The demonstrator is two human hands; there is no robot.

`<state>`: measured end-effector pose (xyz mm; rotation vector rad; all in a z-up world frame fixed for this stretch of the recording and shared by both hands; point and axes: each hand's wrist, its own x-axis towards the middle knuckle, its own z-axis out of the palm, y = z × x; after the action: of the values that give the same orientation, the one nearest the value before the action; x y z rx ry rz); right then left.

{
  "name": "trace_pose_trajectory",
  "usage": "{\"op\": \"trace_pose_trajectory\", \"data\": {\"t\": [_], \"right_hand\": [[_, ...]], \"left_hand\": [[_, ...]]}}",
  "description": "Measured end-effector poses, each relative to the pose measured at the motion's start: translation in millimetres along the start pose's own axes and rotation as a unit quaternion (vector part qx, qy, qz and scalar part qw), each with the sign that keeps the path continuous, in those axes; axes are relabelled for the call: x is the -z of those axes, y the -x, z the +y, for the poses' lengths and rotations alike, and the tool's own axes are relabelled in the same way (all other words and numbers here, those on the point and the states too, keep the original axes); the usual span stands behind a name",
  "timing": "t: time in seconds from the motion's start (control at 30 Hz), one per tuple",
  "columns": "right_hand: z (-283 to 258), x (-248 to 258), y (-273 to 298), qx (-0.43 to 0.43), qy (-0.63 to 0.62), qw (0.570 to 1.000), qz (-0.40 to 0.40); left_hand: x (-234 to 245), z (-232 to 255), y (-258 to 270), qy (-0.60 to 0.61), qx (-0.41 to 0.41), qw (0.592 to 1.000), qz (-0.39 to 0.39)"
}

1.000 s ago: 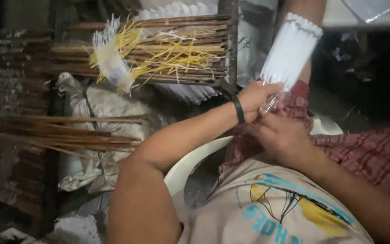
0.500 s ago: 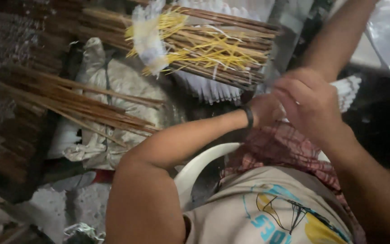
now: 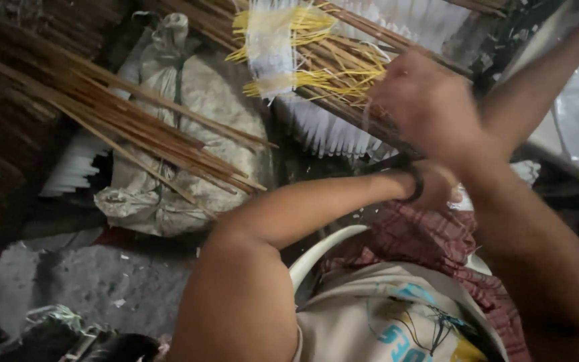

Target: Manually packaging bundles of white candles into clear plastic bags.

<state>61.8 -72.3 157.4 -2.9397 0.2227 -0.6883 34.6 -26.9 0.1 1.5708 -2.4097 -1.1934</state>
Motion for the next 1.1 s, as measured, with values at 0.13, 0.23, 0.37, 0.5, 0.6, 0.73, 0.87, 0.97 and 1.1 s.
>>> {"op": "trace_pose_trajectory", "data": {"t": [0.13,0.23,0.37,0.5,0.6,0.73,0.87,0.97,1.1], "right_hand": [[-4.6,45.0,-22.4,-0.057,-0.130,0.989,0.030],[-1.7,60.0,-29.7,-0.204,-0.297,0.931,0.057],[7.8,59.7,-31.7,-0.341,-0.419,0.834,0.109],[5.0,71.9,-29.2,-0.354,-0.476,0.795,0.128],[16.0,78.2,8.7,-0.320,-0.491,0.795,0.159],[-14.9,134.5,88.1,-0.353,-0.096,0.931,-0.007],[-42.6,131.0,191.9,-0.320,-0.153,0.920,-0.167],[-61.4,101.7,249.0,-0.317,-0.062,0.908,-0.268],[-73.7,61.0,281.6,-0.341,0.146,0.914,-0.164]], "left_hand": [[21.4,4.1,2.8,0.084,0.033,0.996,-0.009],[16.3,2.5,-5.8,0.091,0.042,0.995,-0.009],[9.7,-3.7,-16.0,0.077,0.034,0.996,-0.024],[-11.9,-16.7,-41.6,0.019,0.004,0.999,-0.035],[5.1,-6.9,-15.5,0.078,0.010,0.996,-0.037],[-55.5,-58.6,-69.8,-0.200,-0.472,0.805,0.298],[-13.9,-19.0,-23.8,0.215,-0.227,0.934,0.174],[33.4,23.4,13.6,0.553,0.048,0.832,-0.022],[44.4,63.5,31.8,0.604,0.103,0.790,-0.035]]}}
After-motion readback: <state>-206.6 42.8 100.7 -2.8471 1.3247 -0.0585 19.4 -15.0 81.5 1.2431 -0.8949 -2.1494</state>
